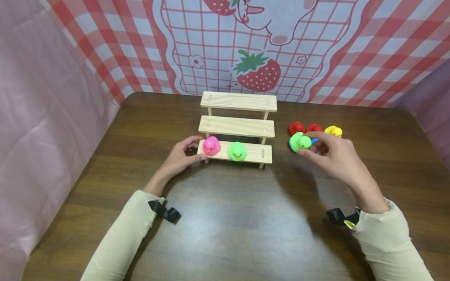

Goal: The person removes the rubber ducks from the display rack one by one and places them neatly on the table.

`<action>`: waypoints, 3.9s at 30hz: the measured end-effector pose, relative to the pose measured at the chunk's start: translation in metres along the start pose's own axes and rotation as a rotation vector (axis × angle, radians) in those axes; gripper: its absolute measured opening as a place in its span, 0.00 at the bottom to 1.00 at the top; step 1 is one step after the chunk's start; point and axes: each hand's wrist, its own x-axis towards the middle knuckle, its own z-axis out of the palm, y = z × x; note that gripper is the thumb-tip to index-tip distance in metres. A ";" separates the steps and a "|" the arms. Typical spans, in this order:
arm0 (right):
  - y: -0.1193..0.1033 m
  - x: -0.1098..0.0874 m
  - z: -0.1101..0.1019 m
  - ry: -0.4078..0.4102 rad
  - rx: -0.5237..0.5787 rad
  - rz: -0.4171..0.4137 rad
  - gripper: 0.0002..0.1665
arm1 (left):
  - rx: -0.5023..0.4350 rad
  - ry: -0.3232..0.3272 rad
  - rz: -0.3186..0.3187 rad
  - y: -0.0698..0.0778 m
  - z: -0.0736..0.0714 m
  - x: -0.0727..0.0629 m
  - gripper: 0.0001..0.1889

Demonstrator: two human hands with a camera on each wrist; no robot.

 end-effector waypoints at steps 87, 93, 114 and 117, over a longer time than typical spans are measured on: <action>-0.015 0.006 0.016 -0.078 0.064 -0.035 0.26 | 0.006 0.009 0.015 -0.002 0.000 0.000 0.32; -0.027 0.011 0.017 -0.090 0.080 -0.045 0.26 | -0.004 0.007 0.008 -0.003 0.000 0.000 0.32; -0.070 0.035 0.035 -0.136 0.173 -0.078 0.29 | 0.000 0.004 0.012 -0.001 0.000 0.000 0.32; -0.073 0.038 0.040 -0.140 0.185 -0.082 0.29 | 0.004 0.004 0.012 -0.001 0.000 -0.001 0.32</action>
